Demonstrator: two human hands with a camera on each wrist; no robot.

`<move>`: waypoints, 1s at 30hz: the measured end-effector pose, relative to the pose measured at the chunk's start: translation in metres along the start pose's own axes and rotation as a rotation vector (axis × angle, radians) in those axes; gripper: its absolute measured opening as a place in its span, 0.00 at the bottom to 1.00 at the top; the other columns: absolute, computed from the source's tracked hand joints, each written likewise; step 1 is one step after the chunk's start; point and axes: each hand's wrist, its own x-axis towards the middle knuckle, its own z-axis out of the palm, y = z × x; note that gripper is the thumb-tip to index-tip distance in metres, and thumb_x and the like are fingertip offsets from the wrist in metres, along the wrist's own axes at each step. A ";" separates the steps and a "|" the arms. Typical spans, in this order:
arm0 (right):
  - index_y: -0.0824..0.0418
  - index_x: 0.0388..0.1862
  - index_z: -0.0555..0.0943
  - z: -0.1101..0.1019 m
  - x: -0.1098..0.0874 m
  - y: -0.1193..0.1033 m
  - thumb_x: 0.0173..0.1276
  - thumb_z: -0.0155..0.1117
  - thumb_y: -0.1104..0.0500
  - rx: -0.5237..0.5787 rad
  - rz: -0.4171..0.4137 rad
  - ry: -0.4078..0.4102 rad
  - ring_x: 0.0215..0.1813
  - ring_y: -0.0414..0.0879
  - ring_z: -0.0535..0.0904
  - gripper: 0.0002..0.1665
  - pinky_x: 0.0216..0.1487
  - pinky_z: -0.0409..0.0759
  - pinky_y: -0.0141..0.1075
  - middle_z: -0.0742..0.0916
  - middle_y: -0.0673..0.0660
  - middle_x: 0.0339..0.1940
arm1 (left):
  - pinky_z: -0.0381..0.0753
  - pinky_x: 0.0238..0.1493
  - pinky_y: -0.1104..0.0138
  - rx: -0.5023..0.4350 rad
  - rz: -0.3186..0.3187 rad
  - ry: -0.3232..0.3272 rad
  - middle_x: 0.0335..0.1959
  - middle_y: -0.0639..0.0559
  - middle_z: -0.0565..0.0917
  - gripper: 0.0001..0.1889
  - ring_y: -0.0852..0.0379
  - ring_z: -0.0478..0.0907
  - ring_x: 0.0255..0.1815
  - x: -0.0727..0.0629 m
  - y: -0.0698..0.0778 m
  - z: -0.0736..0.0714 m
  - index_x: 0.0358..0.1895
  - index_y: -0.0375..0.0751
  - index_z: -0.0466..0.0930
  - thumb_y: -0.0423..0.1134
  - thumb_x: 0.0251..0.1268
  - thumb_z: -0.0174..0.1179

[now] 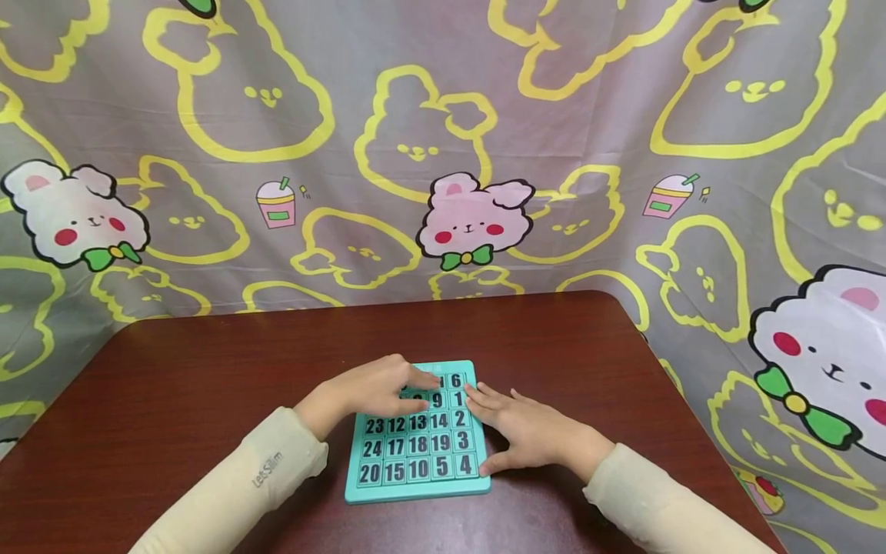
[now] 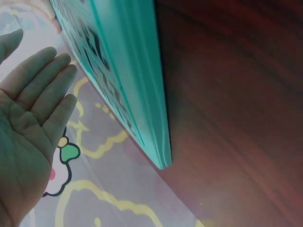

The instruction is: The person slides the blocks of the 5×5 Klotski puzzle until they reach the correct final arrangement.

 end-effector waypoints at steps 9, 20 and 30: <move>0.58 0.80 0.57 -0.001 0.000 0.000 0.58 0.63 0.27 -0.001 -0.004 0.000 0.83 0.56 0.49 0.60 0.72 0.55 0.68 0.54 0.52 0.84 | 0.79 0.62 0.64 0.019 -0.035 -0.044 0.63 0.52 0.81 0.22 0.58 0.79 0.63 0.005 0.006 0.002 0.63 0.44 0.80 0.49 0.71 0.58; 0.58 0.80 0.57 -0.003 -0.001 -0.002 0.59 0.65 0.29 0.014 0.007 -0.008 0.83 0.56 0.48 0.59 0.73 0.54 0.69 0.54 0.52 0.84 | 0.81 0.59 0.65 0.000 -0.078 -0.029 0.63 0.53 0.81 0.22 0.60 0.82 0.58 -0.010 0.000 0.002 0.64 0.46 0.80 0.49 0.71 0.58; 0.57 0.80 0.57 -0.002 -0.001 -0.002 0.59 0.64 0.29 0.007 0.011 -0.008 0.83 0.55 0.48 0.59 0.73 0.53 0.68 0.53 0.52 0.84 | 0.81 0.51 0.70 -0.032 -0.085 -0.016 0.62 0.51 0.81 0.22 0.70 0.79 0.28 -0.019 -0.005 0.001 0.63 0.45 0.80 0.49 0.70 0.59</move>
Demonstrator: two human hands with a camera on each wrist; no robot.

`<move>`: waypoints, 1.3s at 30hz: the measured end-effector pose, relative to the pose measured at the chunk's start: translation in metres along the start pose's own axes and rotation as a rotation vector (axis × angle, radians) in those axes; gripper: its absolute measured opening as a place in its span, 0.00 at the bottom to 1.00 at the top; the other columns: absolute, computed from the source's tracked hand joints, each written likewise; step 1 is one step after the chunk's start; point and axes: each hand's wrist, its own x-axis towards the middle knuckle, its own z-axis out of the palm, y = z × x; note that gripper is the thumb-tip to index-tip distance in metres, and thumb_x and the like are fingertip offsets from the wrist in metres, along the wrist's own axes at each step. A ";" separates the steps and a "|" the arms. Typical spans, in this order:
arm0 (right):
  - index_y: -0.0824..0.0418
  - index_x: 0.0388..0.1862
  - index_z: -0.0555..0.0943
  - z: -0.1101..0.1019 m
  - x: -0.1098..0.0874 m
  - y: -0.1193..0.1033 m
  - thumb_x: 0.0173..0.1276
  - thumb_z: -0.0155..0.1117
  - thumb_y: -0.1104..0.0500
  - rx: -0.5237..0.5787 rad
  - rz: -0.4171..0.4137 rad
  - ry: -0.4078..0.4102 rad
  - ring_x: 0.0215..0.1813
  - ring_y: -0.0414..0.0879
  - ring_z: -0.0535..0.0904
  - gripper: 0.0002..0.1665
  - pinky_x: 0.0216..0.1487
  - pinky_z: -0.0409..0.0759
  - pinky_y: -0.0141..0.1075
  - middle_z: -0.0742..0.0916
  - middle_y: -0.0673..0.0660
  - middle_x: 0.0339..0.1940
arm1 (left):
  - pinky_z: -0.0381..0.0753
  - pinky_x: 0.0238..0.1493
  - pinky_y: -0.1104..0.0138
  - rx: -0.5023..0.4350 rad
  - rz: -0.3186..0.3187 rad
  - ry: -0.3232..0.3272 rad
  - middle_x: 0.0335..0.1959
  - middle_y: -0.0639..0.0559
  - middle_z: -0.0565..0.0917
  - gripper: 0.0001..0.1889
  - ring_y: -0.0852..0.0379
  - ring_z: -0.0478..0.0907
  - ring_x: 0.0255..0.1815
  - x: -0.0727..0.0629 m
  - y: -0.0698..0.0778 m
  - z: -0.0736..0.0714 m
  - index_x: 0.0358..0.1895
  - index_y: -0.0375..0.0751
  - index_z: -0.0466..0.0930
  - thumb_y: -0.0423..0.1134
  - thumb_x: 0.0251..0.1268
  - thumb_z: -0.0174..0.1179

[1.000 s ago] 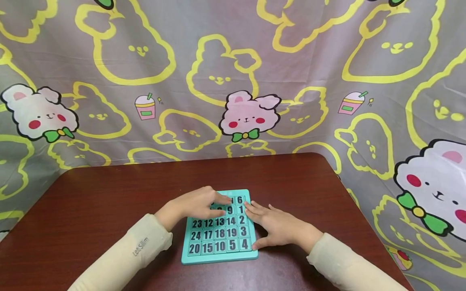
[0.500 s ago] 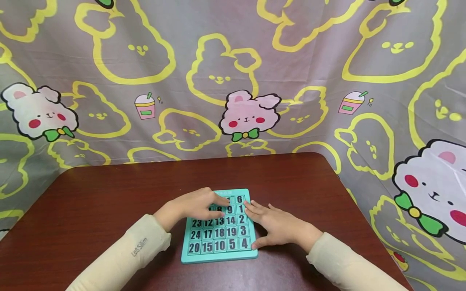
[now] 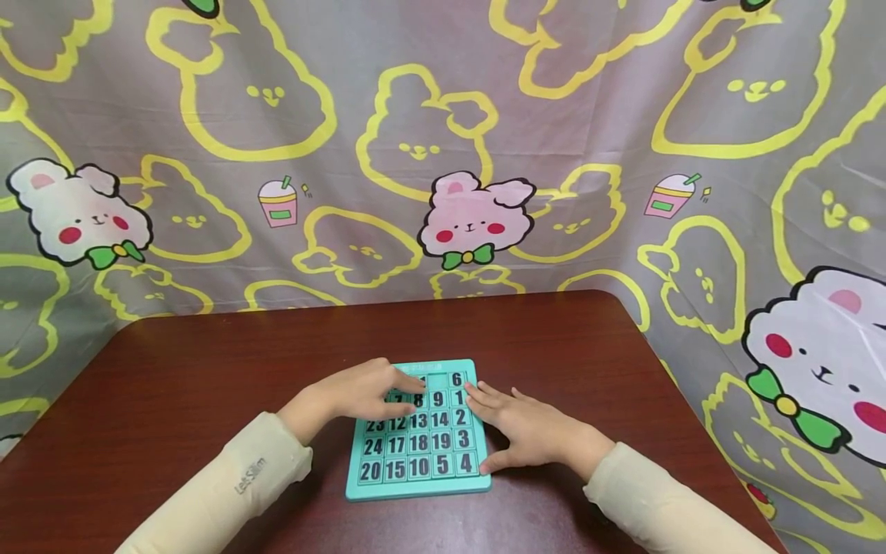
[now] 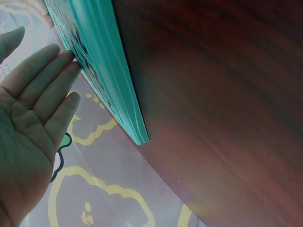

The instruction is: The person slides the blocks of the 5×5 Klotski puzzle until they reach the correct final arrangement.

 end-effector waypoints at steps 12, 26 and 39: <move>0.58 0.80 0.57 -0.001 -0.001 -0.001 0.58 0.64 0.29 -0.001 -0.006 0.005 0.83 0.56 0.49 0.60 0.73 0.54 0.69 0.54 0.52 0.84 | 0.82 0.52 0.69 -0.003 0.018 0.008 0.61 0.52 0.82 0.22 0.66 0.84 0.45 0.003 0.003 -0.003 0.63 0.45 0.80 0.48 0.70 0.59; 0.58 0.80 0.57 0.000 0.000 -0.001 0.59 0.64 0.28 0.001 -0.009 0.008 0.83 0.56 0.49 0.60 0.73 0.54 0.69 0.55 0.52 0.84 | 0.78 0.62 0.67 0.064 0.070 -0.055 0.62 0.54 0.81 0.22 0.61 0.79 0.62 0.032 0.016 -0.003 0.64 0.45 0.79 0.49 0.71 0.58; 0.57 0.80 0.57 0.001 0.000 0.001 0.58 0.63 0.27 0.002 -0.010 0.007 0.83 0.55 0.49 0.60 0.73 0.54 0.69 0.54 0.52 0.84 | 0.78 0.63 0.66 0.078 0.075 -0.098 0.64 0.55 0.80 0.23 0.60 0.78 0.64 0.048 0.022 -0.005 0.66 0.47 0.78 0.50 0.72 0.57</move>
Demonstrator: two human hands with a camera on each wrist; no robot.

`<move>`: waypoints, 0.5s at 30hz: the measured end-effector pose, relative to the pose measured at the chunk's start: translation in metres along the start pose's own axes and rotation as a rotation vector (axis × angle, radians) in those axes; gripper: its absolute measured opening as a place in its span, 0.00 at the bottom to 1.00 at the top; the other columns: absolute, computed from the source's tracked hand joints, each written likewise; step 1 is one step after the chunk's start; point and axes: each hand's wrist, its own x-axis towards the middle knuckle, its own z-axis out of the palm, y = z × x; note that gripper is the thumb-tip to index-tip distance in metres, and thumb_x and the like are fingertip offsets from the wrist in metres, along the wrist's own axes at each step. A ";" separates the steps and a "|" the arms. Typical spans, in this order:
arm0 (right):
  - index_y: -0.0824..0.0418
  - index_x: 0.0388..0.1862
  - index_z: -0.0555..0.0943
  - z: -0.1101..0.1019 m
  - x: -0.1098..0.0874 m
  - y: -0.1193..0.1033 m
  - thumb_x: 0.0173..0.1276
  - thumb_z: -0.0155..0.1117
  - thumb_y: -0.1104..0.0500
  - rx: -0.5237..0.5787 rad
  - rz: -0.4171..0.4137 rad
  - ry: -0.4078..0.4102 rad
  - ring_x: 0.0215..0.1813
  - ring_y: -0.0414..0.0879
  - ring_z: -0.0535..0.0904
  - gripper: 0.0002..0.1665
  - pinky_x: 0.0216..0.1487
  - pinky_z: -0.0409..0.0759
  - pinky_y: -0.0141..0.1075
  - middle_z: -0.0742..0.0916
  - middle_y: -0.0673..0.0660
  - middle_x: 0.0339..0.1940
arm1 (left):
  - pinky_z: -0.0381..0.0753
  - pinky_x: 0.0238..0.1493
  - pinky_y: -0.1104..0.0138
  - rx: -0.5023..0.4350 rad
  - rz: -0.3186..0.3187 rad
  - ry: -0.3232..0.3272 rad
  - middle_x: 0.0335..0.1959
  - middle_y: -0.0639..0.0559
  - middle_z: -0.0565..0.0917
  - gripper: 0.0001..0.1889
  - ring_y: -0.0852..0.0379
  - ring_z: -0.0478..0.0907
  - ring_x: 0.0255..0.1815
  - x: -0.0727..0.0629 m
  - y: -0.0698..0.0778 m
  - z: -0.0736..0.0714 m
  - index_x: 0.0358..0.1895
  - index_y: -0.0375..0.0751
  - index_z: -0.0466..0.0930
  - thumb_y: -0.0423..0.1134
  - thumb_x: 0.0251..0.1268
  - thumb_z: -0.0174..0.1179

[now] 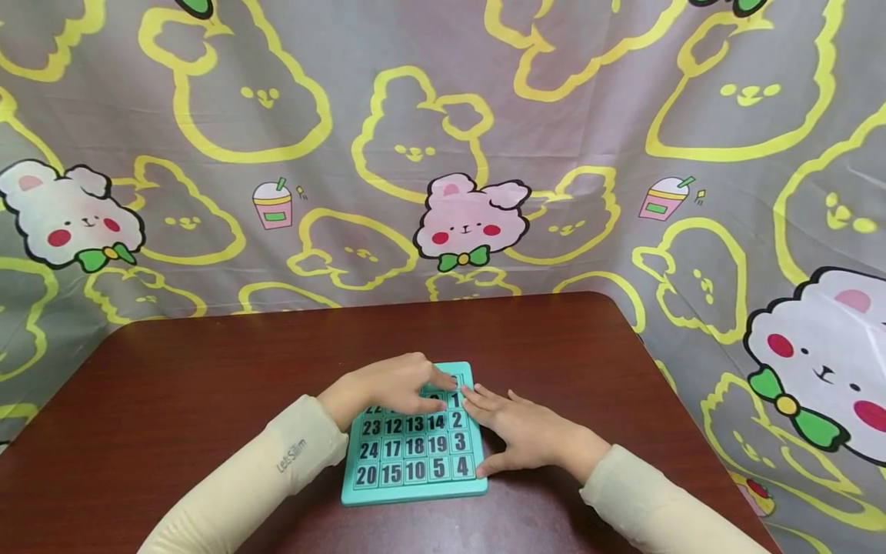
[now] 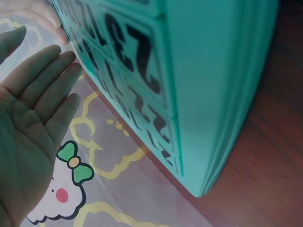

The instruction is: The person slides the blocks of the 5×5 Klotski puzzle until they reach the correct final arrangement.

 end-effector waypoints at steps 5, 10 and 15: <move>0.57 0.80 0.57 -0.001 0.000 0.000 0.59 0.63 0.27 -0.003 0.001 -0.002 0.83 0.55 0.49 0.60 0.73 0.54 0.68 0.54 0.52 0.84 | 0.78 0.62 0.65 -0.005 -0.019 -0.014 0.64 0.55 0.80 0.23 0.60 0.79 0.62 -0.002 0.000 0.000 0.66 0.47 0.78 0.50 0.73 0.56; 0.57 0.80 0.56 -0.001 0.000 -0.001 0.58 0.63 0.27 -0.006 0.004 -0.002 0.83 0.55 0.49 0.60 0.73 0.54 0.68 0.54 0.51 0.84 | 0.77 0.64 0.65 -0.015 -0.037 -0.011 0.64 0.56 0.80 0.23 0.61 0.77 0.65 -0.005 0.000 0.001 0.66 0.47 0.78 0.50 0.72 0.57; 0.57 0.80 0.56 -0.001 -0.001 -0.002 0.58 0.63 0.27 -0.002 0.005 -0.003 0.83 0.56 0.49 0.60 0.73 0.54 0.68 0.54 0.52 0.84 | 0.76 0.64 0.65 -0.009 -0.040 -0.009 0.64 0.56 0.80 0.23 0.61 0.77 0.66 -0.006 -0.002 0.003 0.66 0.48 0.78 0.50 0.72 0.57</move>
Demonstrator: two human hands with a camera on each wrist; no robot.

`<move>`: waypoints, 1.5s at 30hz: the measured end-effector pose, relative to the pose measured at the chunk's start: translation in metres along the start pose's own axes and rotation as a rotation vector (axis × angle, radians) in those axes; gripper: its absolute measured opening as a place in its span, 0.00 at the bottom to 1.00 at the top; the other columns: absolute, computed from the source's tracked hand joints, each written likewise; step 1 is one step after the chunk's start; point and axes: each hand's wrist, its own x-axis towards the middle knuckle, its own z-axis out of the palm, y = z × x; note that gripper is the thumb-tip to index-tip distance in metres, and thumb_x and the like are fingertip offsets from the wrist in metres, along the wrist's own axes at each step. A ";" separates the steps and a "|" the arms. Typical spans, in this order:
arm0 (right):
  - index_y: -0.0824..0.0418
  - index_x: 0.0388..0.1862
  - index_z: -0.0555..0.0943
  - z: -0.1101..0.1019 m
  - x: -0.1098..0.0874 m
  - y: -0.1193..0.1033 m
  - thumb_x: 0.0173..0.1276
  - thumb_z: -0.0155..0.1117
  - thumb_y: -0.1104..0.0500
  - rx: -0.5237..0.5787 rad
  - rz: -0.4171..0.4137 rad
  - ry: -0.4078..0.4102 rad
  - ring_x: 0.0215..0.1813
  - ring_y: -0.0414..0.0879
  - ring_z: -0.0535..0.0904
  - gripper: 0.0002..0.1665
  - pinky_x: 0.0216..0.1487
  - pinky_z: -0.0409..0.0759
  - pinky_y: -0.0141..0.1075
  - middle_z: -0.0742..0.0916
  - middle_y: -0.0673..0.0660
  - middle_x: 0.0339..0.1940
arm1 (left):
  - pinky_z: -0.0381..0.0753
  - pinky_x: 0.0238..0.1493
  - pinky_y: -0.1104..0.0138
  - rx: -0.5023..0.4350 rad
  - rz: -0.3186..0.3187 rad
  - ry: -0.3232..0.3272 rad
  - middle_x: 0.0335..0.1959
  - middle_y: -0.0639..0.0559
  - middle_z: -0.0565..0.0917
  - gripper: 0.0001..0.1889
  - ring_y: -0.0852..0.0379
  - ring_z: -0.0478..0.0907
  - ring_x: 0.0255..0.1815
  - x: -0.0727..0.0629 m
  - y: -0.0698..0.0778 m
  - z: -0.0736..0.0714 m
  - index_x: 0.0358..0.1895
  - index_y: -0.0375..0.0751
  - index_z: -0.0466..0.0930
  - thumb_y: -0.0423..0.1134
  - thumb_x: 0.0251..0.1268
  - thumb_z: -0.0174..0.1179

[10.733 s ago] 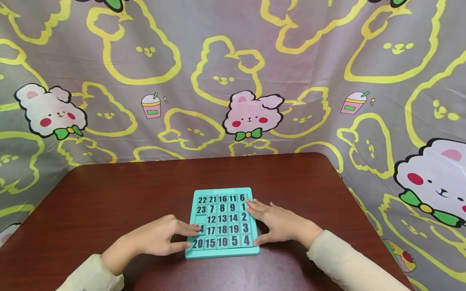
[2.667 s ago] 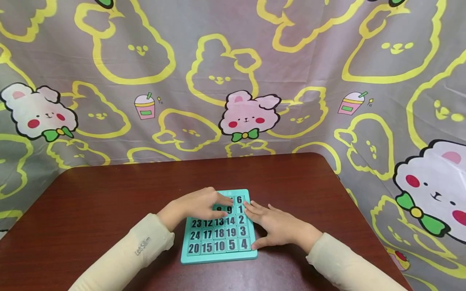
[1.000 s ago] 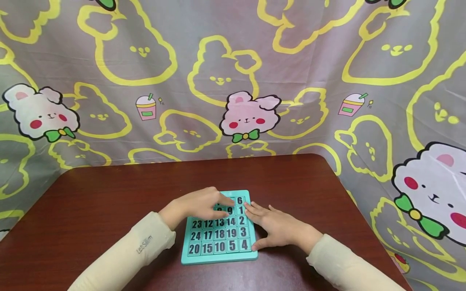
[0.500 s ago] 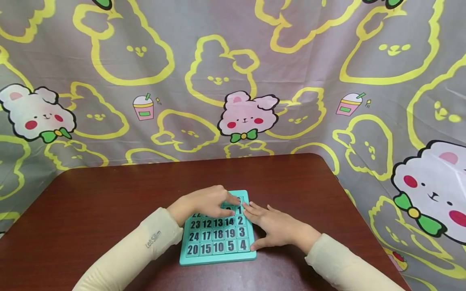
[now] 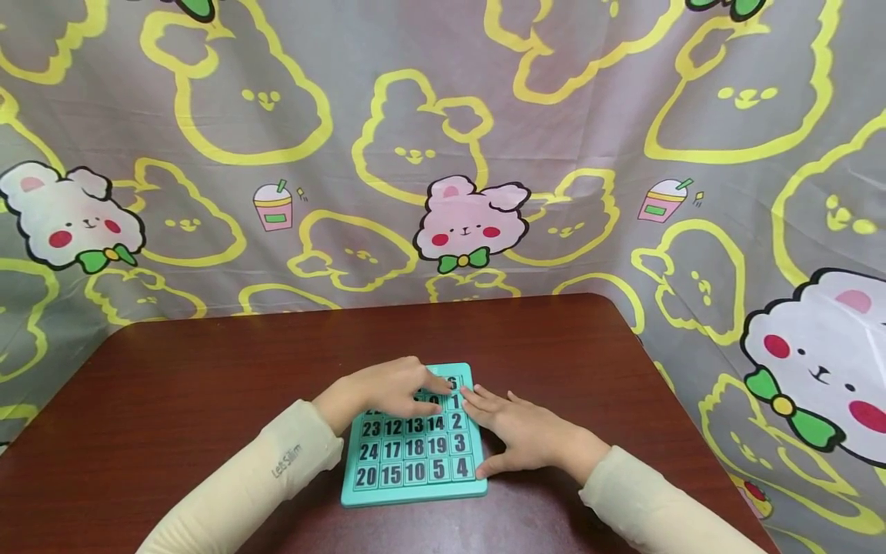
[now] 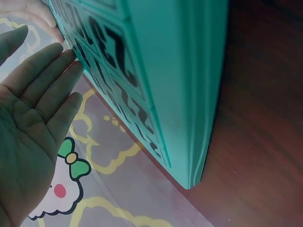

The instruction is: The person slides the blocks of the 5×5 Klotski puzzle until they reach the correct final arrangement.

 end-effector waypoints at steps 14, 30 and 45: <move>0.58 0.80 0.57 0.001 -0.001 -0.002 0.58 0.62 0.26 -0.013 0.010 0.014 0.83 0.57 0.49 0.60 0.73 0.55 0.68 0.56 0.54 0.83 | 0.80 0.59 0.67 0.008 -0.030 0.049 0.61 0.55 0.82 0.21 0.63 0.81 0.58 -0.021 -0.008 0.003 0.63 0.47 0.81 0.50 0.71 0.58; 0.60 0.79 0.59 0.003 -0.007 -0.006 0.61 0.56 0.25 -0.077 0.012 0.044 0.82 0.59 0.50 0.58 0.71 0.59 0.68 0.57 0.56 0.83 | 0.76 0.64 0.67 0.005 0.060 0.069 0.63 0.54 0.82 0.22 0.61 0.77 0.65 -0.024 0.005 0.005 0.64 0.44 0.80 0.48 0.71 0.58; 0.58 0.80 0.58 0.004 -0.008 -0.004 0.61 0.57 0.25 -0.058 0.007 0.061 0.82 0.58 0.51 0.58 0.71 0.58 0.69 0.58 0.55 0.83 | 0.75 0.64 0.69 -0.030 0.108 0.002 0.63 0.55 0.81 0.22 0.63 0.76 0.66 -0.013 0.019 0.008 0.64 0.44 0.79 0.48 0.72 0.57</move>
